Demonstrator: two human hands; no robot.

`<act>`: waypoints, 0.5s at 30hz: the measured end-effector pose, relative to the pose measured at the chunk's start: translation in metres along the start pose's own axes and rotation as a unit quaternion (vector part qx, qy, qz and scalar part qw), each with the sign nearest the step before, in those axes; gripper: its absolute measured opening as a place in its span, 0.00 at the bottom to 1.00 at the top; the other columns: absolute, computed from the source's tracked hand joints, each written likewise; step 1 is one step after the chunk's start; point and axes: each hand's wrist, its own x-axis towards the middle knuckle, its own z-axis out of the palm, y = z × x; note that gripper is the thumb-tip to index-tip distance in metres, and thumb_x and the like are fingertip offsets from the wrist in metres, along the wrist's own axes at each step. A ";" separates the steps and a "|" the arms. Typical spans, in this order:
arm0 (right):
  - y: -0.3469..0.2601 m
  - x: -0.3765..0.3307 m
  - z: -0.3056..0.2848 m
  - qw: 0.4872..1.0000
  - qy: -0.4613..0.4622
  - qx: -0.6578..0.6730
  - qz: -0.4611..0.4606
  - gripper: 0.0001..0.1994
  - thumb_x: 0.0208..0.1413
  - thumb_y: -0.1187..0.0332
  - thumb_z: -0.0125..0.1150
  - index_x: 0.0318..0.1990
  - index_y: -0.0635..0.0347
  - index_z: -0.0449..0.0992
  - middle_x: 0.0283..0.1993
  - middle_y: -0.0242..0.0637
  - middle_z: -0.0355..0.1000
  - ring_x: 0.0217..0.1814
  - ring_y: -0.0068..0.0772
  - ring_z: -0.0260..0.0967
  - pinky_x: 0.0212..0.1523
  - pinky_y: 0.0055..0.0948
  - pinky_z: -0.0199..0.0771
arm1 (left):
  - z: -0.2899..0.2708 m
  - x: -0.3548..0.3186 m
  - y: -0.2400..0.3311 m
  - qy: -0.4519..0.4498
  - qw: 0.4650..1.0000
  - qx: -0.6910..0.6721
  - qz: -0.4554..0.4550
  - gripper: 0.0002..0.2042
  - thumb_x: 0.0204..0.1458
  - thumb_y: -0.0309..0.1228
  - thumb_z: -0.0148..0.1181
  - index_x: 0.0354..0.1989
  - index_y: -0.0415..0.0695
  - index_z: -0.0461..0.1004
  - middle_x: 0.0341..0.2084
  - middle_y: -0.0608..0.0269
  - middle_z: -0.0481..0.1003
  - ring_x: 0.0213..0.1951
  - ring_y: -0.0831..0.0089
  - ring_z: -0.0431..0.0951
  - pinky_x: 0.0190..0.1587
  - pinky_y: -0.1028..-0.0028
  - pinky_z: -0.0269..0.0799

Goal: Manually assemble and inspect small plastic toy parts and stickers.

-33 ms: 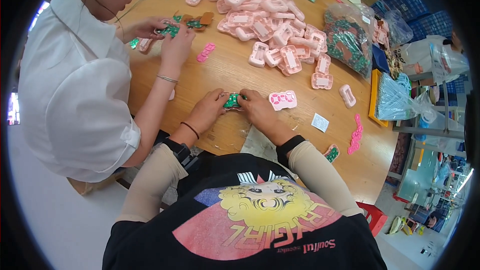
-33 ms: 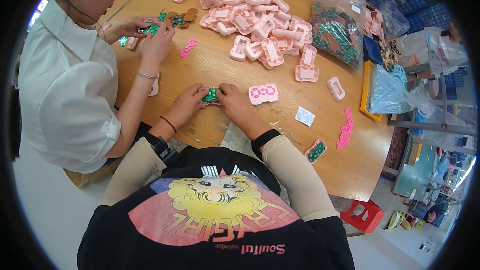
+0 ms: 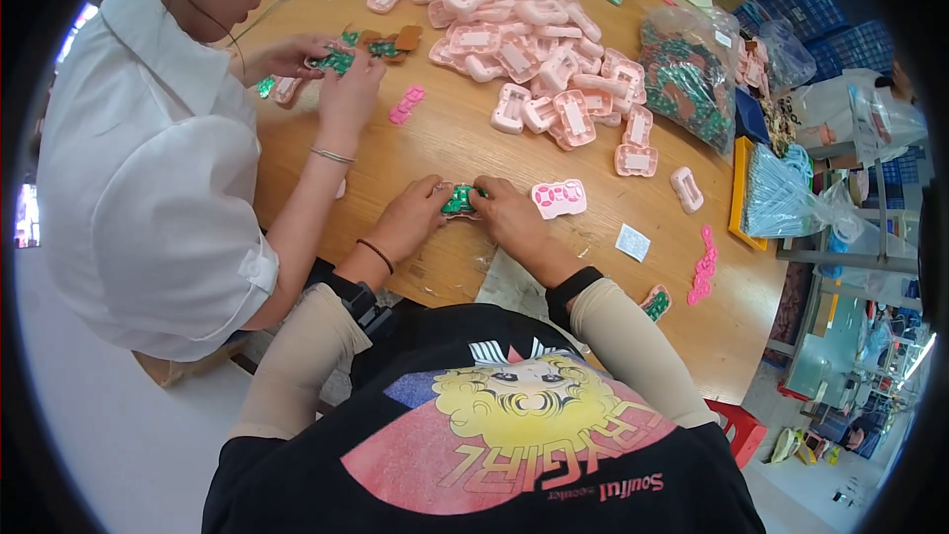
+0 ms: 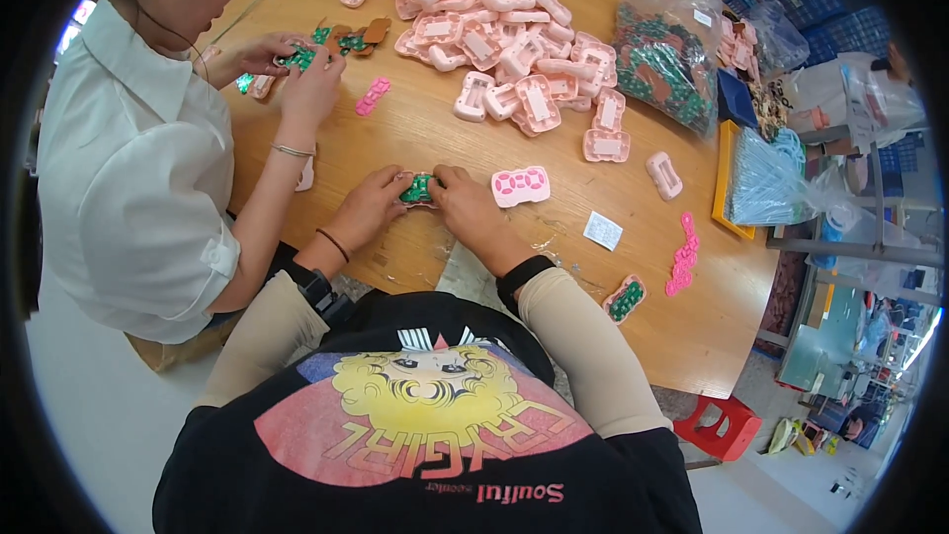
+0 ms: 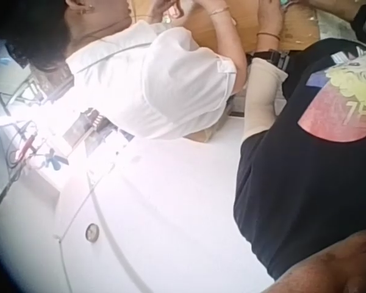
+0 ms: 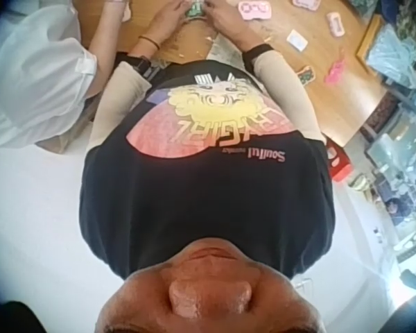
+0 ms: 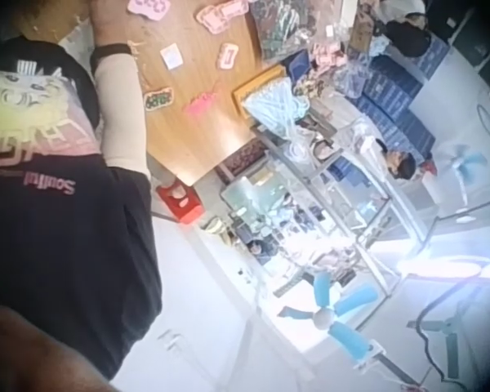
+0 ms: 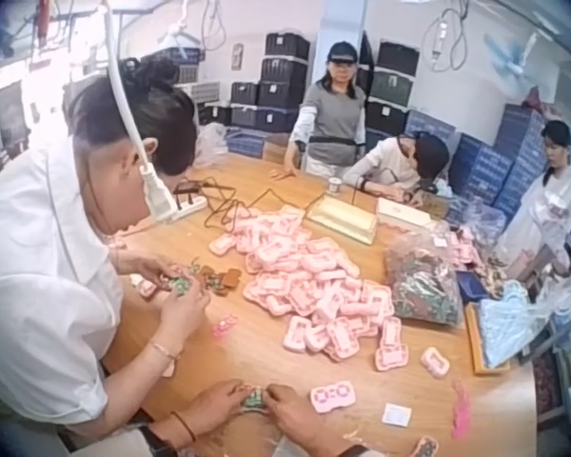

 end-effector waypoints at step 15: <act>0.020 0.000 0.008 0.990 0.049 0.132 -0.006 0.14 0.40 0.75 0.61 0.39 0.58 0.76 0.43 0.40 0.70 0.45 0.44 0.68 0.46 0.33 0.70 | -0.007 0.012 0.002 0.006 0.995 -0.060 -0.081 0.12 0.42 0.23 0.59 0.38 0.46 0.72 0.35 0.61 0.70 0.41 0.62 0.71 0.43 0.68 0.68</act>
